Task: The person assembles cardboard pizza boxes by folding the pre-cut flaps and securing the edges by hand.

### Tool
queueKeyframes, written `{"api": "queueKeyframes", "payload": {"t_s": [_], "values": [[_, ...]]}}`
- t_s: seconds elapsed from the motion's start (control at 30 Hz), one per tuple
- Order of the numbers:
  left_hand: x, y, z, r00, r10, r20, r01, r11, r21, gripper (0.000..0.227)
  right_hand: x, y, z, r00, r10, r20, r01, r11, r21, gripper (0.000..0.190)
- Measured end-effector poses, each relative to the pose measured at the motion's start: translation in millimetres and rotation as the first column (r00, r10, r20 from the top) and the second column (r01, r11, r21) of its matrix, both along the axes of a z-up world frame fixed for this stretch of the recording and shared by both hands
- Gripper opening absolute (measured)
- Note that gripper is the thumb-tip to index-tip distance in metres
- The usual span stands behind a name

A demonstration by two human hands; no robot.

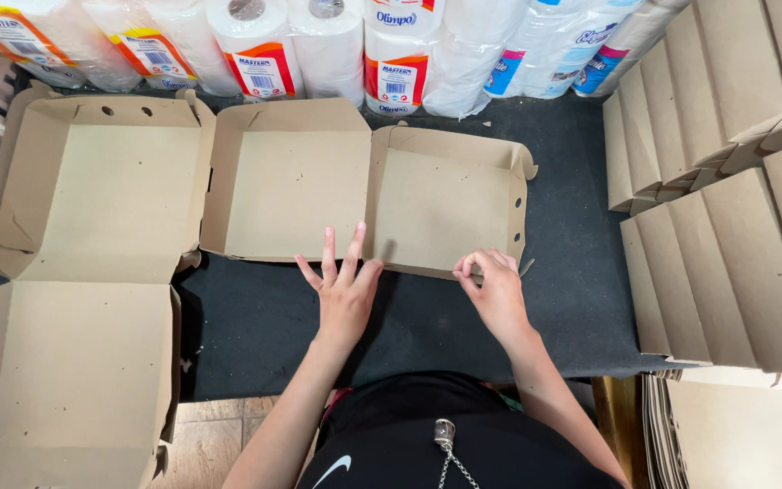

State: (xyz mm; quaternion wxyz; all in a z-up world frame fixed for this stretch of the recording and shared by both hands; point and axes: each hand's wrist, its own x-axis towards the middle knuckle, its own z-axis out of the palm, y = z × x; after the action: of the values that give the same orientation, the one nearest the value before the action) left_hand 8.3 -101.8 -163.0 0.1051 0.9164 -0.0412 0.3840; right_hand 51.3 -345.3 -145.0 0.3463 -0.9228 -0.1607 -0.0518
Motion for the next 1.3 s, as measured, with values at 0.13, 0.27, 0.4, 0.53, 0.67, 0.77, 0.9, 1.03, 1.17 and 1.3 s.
{"api": "queueKeyframes", "payload": {"t_s": [0.13,0.27,0.4,0.53,0.67,0.77,0.9,1.03,1.17,1.3], "values": [[11.6,11.2,-8.5,0.999,0.018,-0.038,-0.013,0.993,0.119,0.012,0.1,0.0,10.0,1.0,0.014,-0.025,-0.014,1.0,-0.014,0.024],[16.2,14.9,-4.3,0.999,-0.016,-0.043,0.022,0.992,0.128,0.01,1.0,-2.8,10.8,1.0,0.005,0.008,-0.004,0.998,-0.064,0.026],[20.4,15.0,-0.6,0.996,-0.055,-0.07,0.063,0.992,0.113,0.009,2.2,-2.7,13.4,1.0,0.005,-0.002,-0.005,0.998,-0.07,0.028],[20.9,15.2,-3.7,0.993,-0.092,-0.075,0.1,0.987,0.122,0.008,3.9,-2.3,17.2,1.0,0.002,-0.026,-0.004,0.998,-0.059,0.029],[19.0,14.6,-7.9,0.99,-0.118,-0.073,0.126,0.985,0.118,0.009,5.8,-2.2,22.1,1.0,0.009,-0.029,-0.01,0.999,-0.048,0.03],[20.4,19.0,-11.5,0.991,-0.113,-0.068,0.121,0.984,0.132,0.01,6.6,-2.6,21.0,0.999,0.018,-0.031,-0.02,0.999,-0.046,0.03],[20.9,21.0,-14.2,0.992,-0.104,-0.071,0.114,0.98,0.164,0.01,7.9,-3.6,20.3,0.999,0.035,-0.007,-0.035,0.997,-0.069,0.03],[19.9,21.2,-11.0,0.99,-0.113,-0.08,0.125,0.98,0.155,0.008,8.3,-2.2,24.9,0.999,0.04,-0.031,-0.042,0.997,-0.061,0.031],[22.5,23.0,-13.6,0.991,-0.111,-0.069,0.121,0.978,0.169,0.009,9.6,-3.7,20.6,0.999,0.041,-0.012,-0.042,0.997,-0.068,0.031],[24.2,23.4,-14.4,0.987,-0.122,-0.102,0.135,0.981,0.137,0.006,10.0,-4.5,19.4,0.999,0.045,-0.013,-0.046,0.996,-0.073,0.03]]}}
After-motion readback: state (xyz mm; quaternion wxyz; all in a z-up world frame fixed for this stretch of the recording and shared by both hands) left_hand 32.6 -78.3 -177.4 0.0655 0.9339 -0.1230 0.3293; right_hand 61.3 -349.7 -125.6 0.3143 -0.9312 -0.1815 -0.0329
